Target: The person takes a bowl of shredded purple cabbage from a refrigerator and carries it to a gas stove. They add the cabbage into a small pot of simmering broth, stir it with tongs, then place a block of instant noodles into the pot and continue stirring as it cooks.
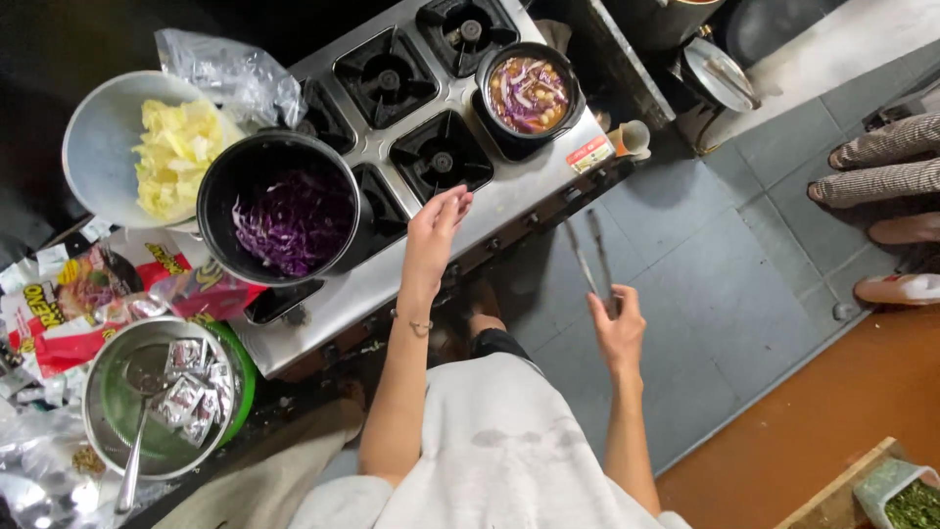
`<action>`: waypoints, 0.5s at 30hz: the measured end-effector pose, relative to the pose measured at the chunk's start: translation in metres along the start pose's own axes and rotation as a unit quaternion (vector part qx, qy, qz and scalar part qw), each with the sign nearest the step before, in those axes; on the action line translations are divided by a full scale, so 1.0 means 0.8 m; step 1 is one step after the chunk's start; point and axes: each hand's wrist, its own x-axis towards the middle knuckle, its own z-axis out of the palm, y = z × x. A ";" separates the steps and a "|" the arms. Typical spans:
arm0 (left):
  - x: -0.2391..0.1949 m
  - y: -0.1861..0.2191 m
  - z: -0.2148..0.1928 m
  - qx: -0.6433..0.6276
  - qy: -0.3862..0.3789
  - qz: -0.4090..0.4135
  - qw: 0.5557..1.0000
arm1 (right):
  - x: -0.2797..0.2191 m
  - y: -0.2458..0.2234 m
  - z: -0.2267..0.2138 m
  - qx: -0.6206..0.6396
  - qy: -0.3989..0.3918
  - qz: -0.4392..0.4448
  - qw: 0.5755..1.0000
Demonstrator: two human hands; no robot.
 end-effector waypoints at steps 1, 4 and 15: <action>-0.008 0.004 0.001 0.000 0.002 0.001 1.000 | -0.010 -0.004 -0.003 0.000 -0.001 -0.001 1.000; -0.017 0.022 0.011 -0.004 -0.028 0.014 0.999 | -0.017 -0.009 -0.004 0.033 0.037 0.004 0.999; -0.023 0.035 0.017 0.004 -0.016 0.027 1.000 | 0.153 -0.090 0.038 0.007 -0.050 -0.208 0.977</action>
